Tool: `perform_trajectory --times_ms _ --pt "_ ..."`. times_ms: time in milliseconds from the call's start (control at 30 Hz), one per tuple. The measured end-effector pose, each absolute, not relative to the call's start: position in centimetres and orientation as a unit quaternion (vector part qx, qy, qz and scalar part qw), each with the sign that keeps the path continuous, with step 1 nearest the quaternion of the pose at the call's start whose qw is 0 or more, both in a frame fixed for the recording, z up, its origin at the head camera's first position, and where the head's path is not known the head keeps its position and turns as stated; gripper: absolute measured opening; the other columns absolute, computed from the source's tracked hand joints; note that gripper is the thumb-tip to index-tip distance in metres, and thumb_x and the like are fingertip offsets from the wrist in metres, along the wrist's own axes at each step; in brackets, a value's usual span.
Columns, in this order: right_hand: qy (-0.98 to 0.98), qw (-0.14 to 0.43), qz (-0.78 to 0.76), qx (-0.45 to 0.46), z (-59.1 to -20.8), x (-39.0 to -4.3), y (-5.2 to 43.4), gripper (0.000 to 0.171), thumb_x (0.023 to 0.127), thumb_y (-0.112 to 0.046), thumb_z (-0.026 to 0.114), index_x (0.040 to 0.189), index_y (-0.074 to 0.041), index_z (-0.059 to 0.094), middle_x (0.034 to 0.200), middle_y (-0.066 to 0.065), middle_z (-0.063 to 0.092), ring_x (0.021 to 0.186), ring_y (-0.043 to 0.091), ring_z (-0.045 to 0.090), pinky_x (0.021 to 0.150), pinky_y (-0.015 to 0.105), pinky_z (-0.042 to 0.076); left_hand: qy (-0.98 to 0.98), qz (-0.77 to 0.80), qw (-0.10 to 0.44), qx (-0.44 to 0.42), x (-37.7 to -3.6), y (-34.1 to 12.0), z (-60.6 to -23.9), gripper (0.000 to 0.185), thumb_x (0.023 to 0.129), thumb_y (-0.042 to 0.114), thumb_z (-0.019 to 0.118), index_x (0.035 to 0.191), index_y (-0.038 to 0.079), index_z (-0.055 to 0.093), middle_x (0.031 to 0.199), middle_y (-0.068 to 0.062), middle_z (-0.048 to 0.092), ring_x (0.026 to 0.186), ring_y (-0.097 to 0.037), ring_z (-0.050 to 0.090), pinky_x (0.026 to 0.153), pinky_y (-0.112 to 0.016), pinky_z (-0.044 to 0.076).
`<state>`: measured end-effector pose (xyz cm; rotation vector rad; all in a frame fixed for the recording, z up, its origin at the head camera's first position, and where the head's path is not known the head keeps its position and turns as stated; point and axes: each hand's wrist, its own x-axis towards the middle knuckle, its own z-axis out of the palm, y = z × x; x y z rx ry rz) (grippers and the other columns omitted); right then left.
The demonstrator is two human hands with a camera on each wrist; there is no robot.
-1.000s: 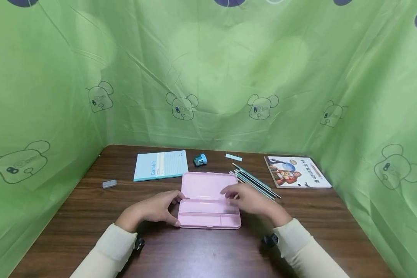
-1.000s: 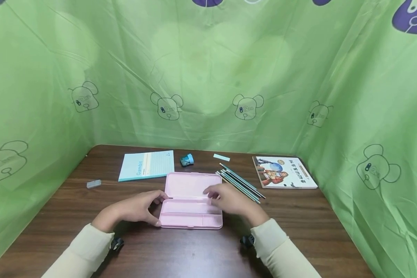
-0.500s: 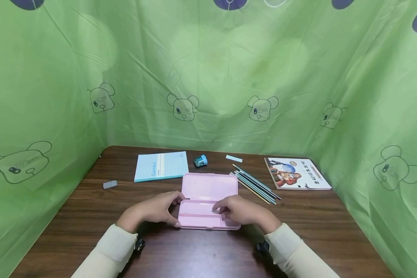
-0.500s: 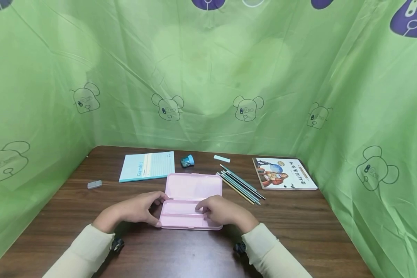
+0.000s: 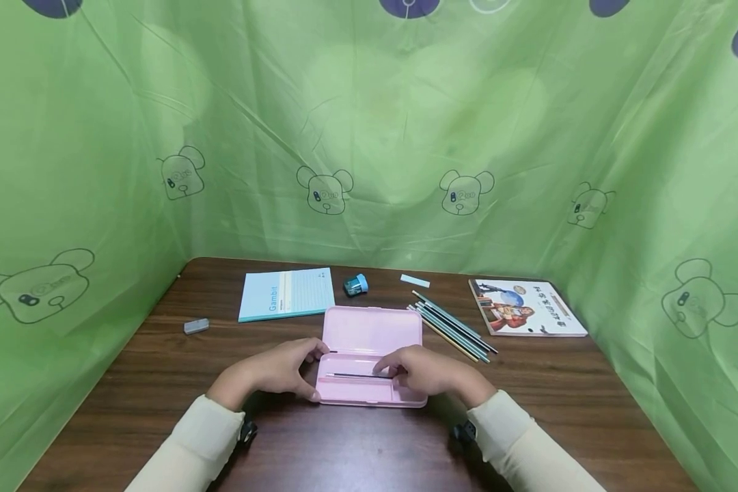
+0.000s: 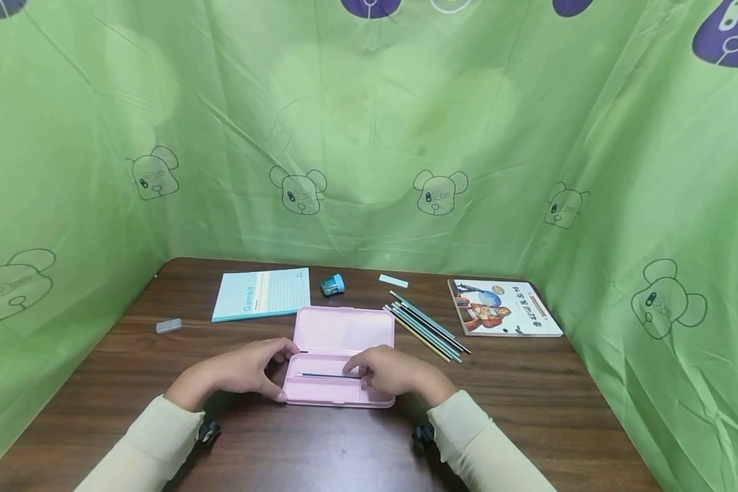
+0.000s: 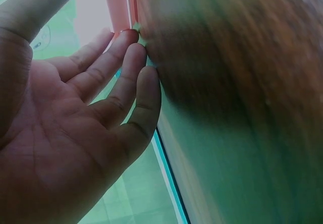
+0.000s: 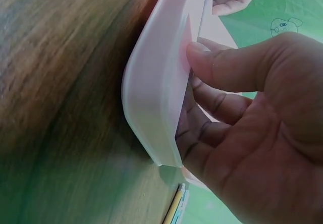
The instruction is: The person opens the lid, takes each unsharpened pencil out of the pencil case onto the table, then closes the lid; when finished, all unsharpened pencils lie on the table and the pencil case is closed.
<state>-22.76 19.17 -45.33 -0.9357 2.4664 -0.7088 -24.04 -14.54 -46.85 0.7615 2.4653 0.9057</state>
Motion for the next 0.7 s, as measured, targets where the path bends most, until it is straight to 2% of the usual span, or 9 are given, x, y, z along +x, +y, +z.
perform_trajectory --times_ms 167,300,500,700 --pt "0.879 0.192 -0.280 -0.334 -45.8 -23.0 19.5 0.043 0.098 0.014 0.066 0.132 -0.010 0.079 0.105 0.003 0.078 0.094 0.007 0.065 0.085 0.025 0.057 0.883 0.326 0.204 0.271 -23.9 -14.5 -46.7 0.074 0.081 0.027 0.102 0.141 0.009 0.062 0.134 -0.007 0.068 0.128 -0.027 0.062 0.119 -0.059 0.049" --pt "0.884 0.165 -0.300 -0.317 -45.8 -23.2 20.1 0.038 0.102 0.007 0.069 0.134 -0.010 0.079 0.110 0.002 0.080 0.094 0.005 0.065 0.084 0.026 0.057 0.882 0.326 0.204 0.272 -24.0 -14.6 -46.7 0.075 0.081 0.027 0.102 0.141 0.010 0.062 0.135 -0.008 0.068 0.129 -0.028 0.062 0.119 -0.059 0.049" --pt "0.899 0.055 -0.325 -0.287 -44.8 -23.8 21.7 0.032 0.102 0.004 0.070 0.130 -0.010 0.079 0.105 0.007 0.080 0.098 0.012 0.071 0.089 0.033 0.061 0.884 0.325 0.204 0.268 -24.0 -14.6 -46.8 0.076 0.081 0.028 0.102 0.142 0.009 0.062 0.136 -0.008 0.068 0.129 -0.028 0.062 0.119 -0.059 0.049" --pt "0.914 -0.053 -0.374 -0.149 -43.4 -24.7 24.4 0.030 0.102 0.000 0.074 0.130 -0.010 0.079 0.109 0.011 0.082 0.099 0.023 0.075 0.083 0.034 0.059 0.883 0.326 0.202 0.272 -24.0 -14.6 -46.9 0.075 0.081 0.028 0.102 0.141 0.009 0.062 0.135 -0.008 0.068 0.129 -0.028 0.062 0.120 -0.059 0.049"
